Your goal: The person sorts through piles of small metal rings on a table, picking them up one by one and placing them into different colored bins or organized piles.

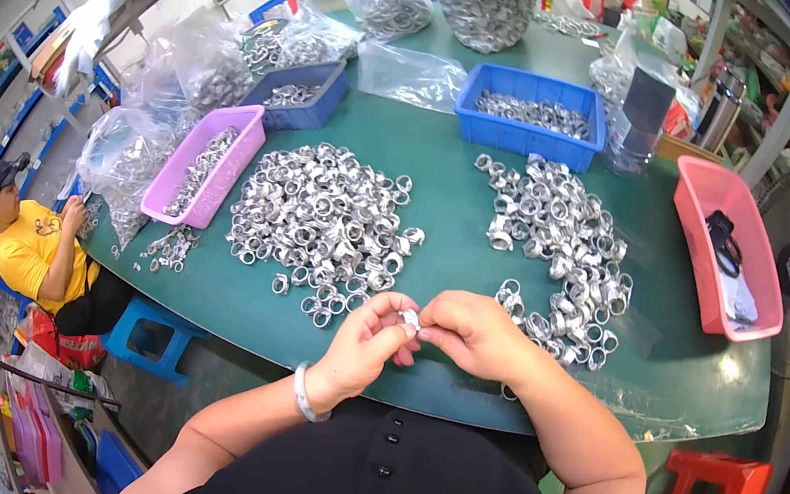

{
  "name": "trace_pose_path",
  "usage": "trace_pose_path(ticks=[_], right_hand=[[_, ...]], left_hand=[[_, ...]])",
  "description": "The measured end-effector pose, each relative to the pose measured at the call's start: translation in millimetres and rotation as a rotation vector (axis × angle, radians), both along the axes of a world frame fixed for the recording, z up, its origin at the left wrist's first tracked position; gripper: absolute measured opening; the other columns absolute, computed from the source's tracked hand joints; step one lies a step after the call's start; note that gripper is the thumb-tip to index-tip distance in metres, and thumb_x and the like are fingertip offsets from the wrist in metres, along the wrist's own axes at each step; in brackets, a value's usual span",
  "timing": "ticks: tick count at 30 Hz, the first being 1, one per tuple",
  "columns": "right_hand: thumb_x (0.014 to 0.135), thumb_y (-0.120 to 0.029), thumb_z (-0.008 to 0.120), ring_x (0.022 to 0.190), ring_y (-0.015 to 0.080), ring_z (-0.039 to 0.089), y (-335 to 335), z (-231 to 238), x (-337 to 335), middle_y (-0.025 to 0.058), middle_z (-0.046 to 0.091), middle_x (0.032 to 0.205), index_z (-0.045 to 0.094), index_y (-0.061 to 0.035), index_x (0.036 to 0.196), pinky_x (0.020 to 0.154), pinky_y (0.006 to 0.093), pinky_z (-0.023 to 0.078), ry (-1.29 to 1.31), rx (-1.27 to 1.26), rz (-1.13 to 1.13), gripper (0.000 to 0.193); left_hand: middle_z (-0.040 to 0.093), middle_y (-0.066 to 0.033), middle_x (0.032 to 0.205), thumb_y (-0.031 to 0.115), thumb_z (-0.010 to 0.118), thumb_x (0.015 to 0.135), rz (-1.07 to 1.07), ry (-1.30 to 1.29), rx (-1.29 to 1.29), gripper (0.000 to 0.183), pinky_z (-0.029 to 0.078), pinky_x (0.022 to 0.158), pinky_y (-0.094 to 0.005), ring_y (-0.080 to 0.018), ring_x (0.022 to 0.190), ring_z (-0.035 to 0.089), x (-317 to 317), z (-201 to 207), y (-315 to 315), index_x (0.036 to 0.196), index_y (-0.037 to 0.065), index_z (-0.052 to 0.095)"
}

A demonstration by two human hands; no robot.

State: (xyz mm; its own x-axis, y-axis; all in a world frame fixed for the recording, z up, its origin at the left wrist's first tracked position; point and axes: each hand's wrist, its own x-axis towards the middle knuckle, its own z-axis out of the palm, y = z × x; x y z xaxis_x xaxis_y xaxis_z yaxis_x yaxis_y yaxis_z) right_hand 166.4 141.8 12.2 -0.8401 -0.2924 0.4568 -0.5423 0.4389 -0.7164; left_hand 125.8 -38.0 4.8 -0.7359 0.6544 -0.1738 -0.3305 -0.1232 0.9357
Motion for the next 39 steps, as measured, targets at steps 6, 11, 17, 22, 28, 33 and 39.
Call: trace_pose_path(ticks=[6,11,17,22,28,33,39], right_hand=[[0.075,-0.005,0.064,0.072,0.0264,0.058,-4.1,1.9,0.8,0.0083,0.058,0.077,0.058,-0.0040,0.082,0.062,0.0335,0.047,0.021,-0.020,0.015,0.009],[0.075,-0.003,0.064,0.072,0.0249,0.059,-9.7,9.1,-4.6,0.0083,0.059,0.078,0.058,-0.0026,0.083,0.062,0.0317,0.047,0.040,-0.049,0.028,0.010],[0.075,-0.001,0.065,0.070,0.0215,0.060,-25.3,28.5,-10.8,0.0074,0.059,0.078,0.058,-0.0034,0.083,0.060,0.0290,0.047,0.085,-0.130,0.012,0.011],[0.076,-0.002,0.065,0.070,0.0207,0.060,-46.7,38.9,-23.8,0.0071,0.059,0.077,0.057,-0.0037,0.083,0.061,0.0286,0.047,0.117,-0.129,0.016,0.011],[0.078,0.003,0.062,0.067,0.0144,0.057,-74.5,36.3,-36.6,0.0065,0.060,0.079,0.059,-0.0021,0.092,0.062,0.0263,0.047,0.115,-0.171,0.033,0.015],[0.080,0.000,0.059,0.067,0.0158,0.059,-99.6,38.5,-43.2,0.0060,0.059,0.077,0.053,-0.0044,0.113,0.059,0.0272,0.047,0.022,-0.151,0.166,0.034],[0.081,-0.008,0.058,0.070,0.0231,0.059,-134.9,14.8,-34.4,0.0081,0.059,0.085,0.050,-0.0065,0.118,0.063,0.0327,0.048,-0.085,0.030,0.273,0.038]], left_hand=[[0.057,-0.0043,0.085,0.006,0.053,0.087,-0.002,-0.012,0.005,0.019,0.045,0.059,-0.0214,-0.0090,0.067,0.054,1.6,4.2,-6.8,0.105,0.003,0.049],[0.058,-0.0051,0.085,0.004,0.054,0.085,0.011,0.050,0.037,0.022,0.045,0.059,-0.0217,-0.0105,0.065,0.055,-2.3,17.9,-12.0,0.107,0.003,0.049],[0.058,-0.0056,0.088,0.005,0.054,0.086,-0.010,0.097,0.119,0.032,0.047,0.066,-0.0237,-0.0105,0.075,0.056,-10.3,36.4,-28.6,0.115,0.000,0.044],[0.057,-0.0047,0.093,0.004,0.056,0.085,0.060,0.141,0.211,0.036,0.047,0.069,-0.0225,-0.0089,0.080,0.054,-13.2,41.2,-45.6,0.119,0.001,0.044],[0.056,-0.0026,0.092,0.002,0.056,0.084,0.197,0.231,0.237,0.035,0.046,0.069,-0.0207,-0.0066,0.081,0.053,-19.5,41.3,-68.4,0.118,0.000,0.047],[0.055,-0.0023,0.091,0.003,0.057,0.083,0.360,0.421,0.175,0.035,0.044,0.064,-0.0198,-0.0061,0.077,0.051,-28.1,36.4,-97.7,0.117,-0.001,0.048],[0.053,-0.0013,0.082,0.002,0.057,0.083,0.691,0.578,0.102,0.032,0.043,0.060,-0.0200,-0.0063,0.069,0.048,-58.7,29.7,-152.1,0.114,0.000,0.051]])
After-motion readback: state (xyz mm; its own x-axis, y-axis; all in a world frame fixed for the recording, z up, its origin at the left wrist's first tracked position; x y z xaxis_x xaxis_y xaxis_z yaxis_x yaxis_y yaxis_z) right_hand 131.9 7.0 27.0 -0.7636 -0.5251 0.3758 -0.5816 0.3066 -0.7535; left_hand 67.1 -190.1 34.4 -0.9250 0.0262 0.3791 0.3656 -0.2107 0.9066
